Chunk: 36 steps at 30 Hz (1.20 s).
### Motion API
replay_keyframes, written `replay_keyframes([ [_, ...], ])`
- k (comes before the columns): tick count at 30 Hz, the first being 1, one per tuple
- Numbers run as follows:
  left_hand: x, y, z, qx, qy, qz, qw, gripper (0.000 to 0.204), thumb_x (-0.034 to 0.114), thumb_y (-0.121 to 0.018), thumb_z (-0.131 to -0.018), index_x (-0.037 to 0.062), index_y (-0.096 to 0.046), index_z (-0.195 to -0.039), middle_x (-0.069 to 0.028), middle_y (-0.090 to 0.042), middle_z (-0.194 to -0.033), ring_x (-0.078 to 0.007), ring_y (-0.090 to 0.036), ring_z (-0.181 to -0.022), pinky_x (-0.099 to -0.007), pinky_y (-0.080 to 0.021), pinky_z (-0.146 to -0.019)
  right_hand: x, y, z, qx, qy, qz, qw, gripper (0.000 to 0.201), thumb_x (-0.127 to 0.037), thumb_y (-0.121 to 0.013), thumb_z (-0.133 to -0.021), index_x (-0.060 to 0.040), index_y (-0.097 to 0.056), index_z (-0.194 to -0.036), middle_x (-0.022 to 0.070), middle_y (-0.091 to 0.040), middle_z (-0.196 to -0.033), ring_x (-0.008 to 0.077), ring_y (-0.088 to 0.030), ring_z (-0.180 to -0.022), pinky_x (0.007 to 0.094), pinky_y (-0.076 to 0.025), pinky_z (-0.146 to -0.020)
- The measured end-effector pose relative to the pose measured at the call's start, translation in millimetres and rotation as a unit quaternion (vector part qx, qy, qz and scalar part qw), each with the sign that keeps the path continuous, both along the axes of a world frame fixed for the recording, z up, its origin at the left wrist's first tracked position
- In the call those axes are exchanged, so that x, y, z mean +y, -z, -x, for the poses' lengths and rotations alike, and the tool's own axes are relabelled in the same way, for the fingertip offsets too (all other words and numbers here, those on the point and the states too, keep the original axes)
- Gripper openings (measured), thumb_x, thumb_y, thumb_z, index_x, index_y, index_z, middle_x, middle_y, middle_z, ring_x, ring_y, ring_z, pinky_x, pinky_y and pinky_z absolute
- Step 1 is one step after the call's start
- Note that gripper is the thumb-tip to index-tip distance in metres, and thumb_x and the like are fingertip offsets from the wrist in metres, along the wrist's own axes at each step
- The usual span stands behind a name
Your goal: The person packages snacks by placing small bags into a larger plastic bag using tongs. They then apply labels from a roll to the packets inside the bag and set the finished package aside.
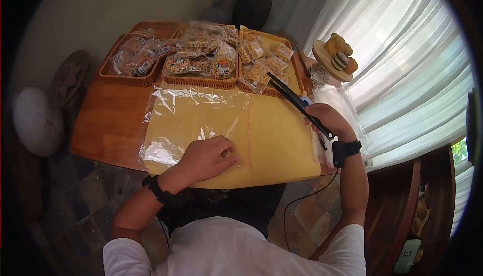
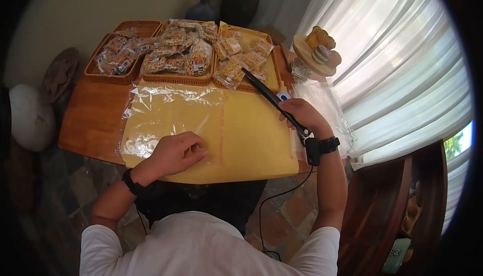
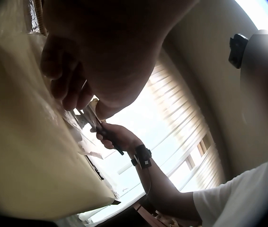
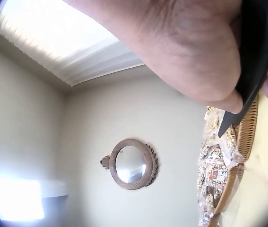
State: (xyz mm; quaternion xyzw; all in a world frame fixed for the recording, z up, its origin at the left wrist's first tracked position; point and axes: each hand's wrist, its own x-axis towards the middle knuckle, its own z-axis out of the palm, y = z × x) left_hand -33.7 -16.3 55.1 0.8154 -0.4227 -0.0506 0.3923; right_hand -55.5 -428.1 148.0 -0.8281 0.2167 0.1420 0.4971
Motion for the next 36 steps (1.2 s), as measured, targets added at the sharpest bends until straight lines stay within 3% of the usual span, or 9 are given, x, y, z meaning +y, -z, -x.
replay_keyframes([
  [2,0,-1,2,-0.004,-0.002,0.003,1.000,0.031,0.036,-0.076,-0.100,0.0075,-0.071,-0.112,-0.0065,-0.072,-0.094,-0.0231,-0.071,-0.073,-0.0357,-0.055,-0.066,-1,1,-8,0.016,-0.025,-0.014,0.999,0.030,-0.031,-0.061,-0.113,-0.0028,-0.069,-0.106,0.0043,-0.073,-0.083,0.0103,-0.064,-0.057,0.0269,-0.052,-0.051],
  [4,2,-4,4,0.006,-0.006,-0.020,1.000,0.031,0.039,-0.073,-0.102,0.0090,-0.069,-0.110,-0.0063,-0.071,-0.099,-0.0266,-0.075,-0.087,-0.0409,-0.059,-0.073,-3,12,-13,0.012,-0.030,-0.049,0.998,0.030,-0.031,-0.063,-0.112,-0.0032,-0.069,-0.104,0.0043,-0.073,-0.083,0.0102,-0.064,-0.058,0.0265,-0.053,-0.053],
  [11,4,7,4,-0.055,-0.020,-0.005,0.998,0.031,0.037,-0.075,-0.101,0.0087,-0.070,-0.112,-0.0064,-0.070,-0.093,-0.0270,-0.073,-0.080,-0.0390,-0.057,-0.067,-7,62,-14,-0.047,-0.004,-0.131,0.990,0.028,-0.032,-0.064,-0.112,-0.0048,-0.069,-0.106,0.0027,-0.072,-0.084,0.0092,-0.065,-0.063,0.0242,-0.053,-0.060],
  [16,3,5,3,-0.071,-0.012,-0.024,0.997,0.030,0.037,-0.075,-0.101,0.0089,-0.068,-0.109,-0.0069,-0.069,-0.092,-0.0276,-0.072,-0.080,-0.0400,-0.057,-0.067,-8,61,23,-0.063,0.003,-0.170,0.983,0.027,-0.030,-0.063,-0.113,-0.0059,-0.068,-0.104,0.0010,-0.071,-0.083,0.0086,-0.064,-0.064,0.0233,-0.052,-0.060],
  [19,0,3,2,-0.058,-0.021,-0.025,0.998,0.028,0.036,-0.075,-0.101,0.0089,-0.067,-0.107,-0.0068,-0.068,-0.091,-0.0276,-0.072,-0.079,-0.0397,-0.056,-0.067,-14,55,58,-0.068,0.015,-0.173,0.982,0.028,-0.032,-0.064,-0.113,-0.0048,-0.069,-0.111,0.0014,-0.070,-0.084,0.0084,-0.063,-0.063,0.0227,-0.051,-0.059],
  [25,-13,1,2,0.007,-0.043,0.009,0.999,0.026,0.032,-0.075,-0.101,0.0087,-0.066,-0.105,-0.0069,-0.068,-0.091,-0.0271,-0.071,-0.079,-0.0387,-0.056,-0.068,4,47,119,0.047,0.021,-0.205,0.977,0.028,-0.031,-0.065,-0.112,-0.0034,-0.069,-0.109,0.0034,-0.073,-0.085,0.0094,-0.066,-0.064,0.0228,-0.052,-0.059],
  [30,-25,6,5,0.007,-0.035,0.025,0.999,0.025,0.032,-0.074,-0.101,0.0090,-0.066,-0.103,-0.0069,-0.069,-0.091,-0.0276,-0.071,-0.081,-0.0394,-0.056,-0.069,38,50,122,0.094,-0.048,-0.154,0.982,0.025,-0.026,-0.063,-0.113,-0.0035,-0.070,-0.107,0.0023,-0.074,-0.086,0.0070,-0.065,-0.066,0.0225,-0.051,-0.061],
  [36,-22,8,4,-0.025,-0.008,-0.010,1.000,0.024,0.033,-0.070,-0.102,0.0100,-0.065,-0.099,-0.0075,-0.067,-0.090,-0.0315,-0.071,-0.081,-0.0435,-0.056,-0.069,47,46,98,0.053,-0.114,-0.078,0.989,0.028,-0.023,-0.066,-0.111,0.0018,-0.072,-0.121,0.0004,-0.072,-0.089,0.0075,-0.064,-0.071,0.0248,-0.052,-0.067],
])
